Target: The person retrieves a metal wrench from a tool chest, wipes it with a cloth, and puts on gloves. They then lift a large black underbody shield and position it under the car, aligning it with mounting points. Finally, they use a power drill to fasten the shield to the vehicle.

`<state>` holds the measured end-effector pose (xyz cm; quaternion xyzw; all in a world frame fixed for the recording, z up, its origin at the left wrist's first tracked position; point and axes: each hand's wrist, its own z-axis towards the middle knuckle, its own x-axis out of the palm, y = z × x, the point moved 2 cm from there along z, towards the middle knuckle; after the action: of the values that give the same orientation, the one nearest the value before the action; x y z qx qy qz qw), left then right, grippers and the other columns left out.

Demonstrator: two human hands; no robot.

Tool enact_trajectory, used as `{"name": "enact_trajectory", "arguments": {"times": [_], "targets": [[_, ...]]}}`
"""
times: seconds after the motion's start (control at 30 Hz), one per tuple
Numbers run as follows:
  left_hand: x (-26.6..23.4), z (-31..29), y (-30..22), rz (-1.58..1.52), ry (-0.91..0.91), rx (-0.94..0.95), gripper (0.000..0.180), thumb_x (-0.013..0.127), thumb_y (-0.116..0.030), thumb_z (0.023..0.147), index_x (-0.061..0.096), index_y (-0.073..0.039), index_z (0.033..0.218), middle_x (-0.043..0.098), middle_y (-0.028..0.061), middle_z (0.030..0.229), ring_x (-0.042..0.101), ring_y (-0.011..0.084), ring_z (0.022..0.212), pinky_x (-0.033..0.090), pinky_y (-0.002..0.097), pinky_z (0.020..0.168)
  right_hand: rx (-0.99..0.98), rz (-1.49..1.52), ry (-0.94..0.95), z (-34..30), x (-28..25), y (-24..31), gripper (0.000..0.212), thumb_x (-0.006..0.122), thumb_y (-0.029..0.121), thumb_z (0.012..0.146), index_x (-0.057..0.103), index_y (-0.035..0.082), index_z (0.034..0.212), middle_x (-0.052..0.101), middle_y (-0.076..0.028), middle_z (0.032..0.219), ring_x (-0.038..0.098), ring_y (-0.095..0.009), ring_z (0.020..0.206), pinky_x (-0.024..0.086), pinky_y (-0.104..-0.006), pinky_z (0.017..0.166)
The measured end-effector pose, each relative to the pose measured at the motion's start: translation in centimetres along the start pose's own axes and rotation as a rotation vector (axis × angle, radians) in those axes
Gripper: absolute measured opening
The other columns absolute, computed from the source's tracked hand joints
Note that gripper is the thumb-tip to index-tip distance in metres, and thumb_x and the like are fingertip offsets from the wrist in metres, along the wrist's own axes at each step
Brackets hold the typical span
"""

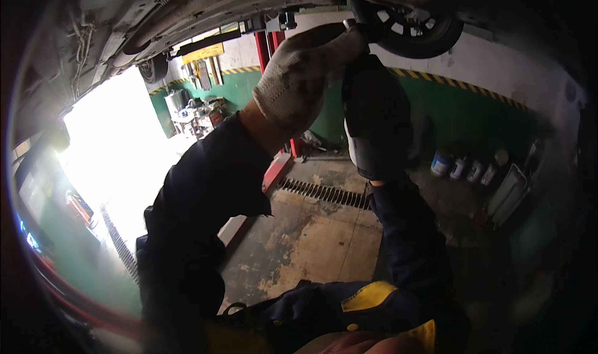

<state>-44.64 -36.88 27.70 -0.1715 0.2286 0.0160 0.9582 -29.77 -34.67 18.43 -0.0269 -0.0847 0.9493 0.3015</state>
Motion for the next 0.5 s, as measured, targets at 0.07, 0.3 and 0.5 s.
{"name": "enact_trajectory", "arguments": {"times": [0.07,0.3,0.5], "targets": [[-0.4,1.9,-1.3,0.081,-0.006,0.147,0.031,0.055,-0.02,0.106,0.065,0.001,0.126,0.073,0.0151,0.107,0.071,0.0245,0.093,0.057,0.0348,0.084,-0.029,-0.084,-0.062,1.9,0.1,-1.2,0.048,0.066,0.015,0.098,0.054,0.006,0.143,0.06,-0.014,0.14,0.061,-0.025,0.124,0.05,-0.0375,0.107],[0.7,7.2,-2.5,0.019,-0.115,0.272,0.026,0.063,-0.022,0.102,0.07,0.002,0.111,0.072,0.007,0.096,0.067,0.0181,0.089,0.053,0.0336,0.08,-0.086,-0.475,-0.176,7.5,-0.7,-4.1,0.042,0.066,0.021,0.098,0.061,0.006,0.137,0.064,-0.014,0.134,0.063,-0.026,0.12,0.05,-0.0379,0.105],[-0.8,8.4,-3.9,0.881,-0.117,0.583,0.032,0.057,0.0,0.093,0.065,-0.003,0.124,0.072,0.0181,0.104,0.07,0.0317,0.098,0.054,0.0397,0.087,-0.035,-0.498,-0.175,9.9,-0.1,-5.5,0.039,0.063,0.028,0.103,0.062,0.005,0.134,0.067,-0.017,0.128,0.066,-0.021,0.115,0.049,-0.0347,0.104]]}}
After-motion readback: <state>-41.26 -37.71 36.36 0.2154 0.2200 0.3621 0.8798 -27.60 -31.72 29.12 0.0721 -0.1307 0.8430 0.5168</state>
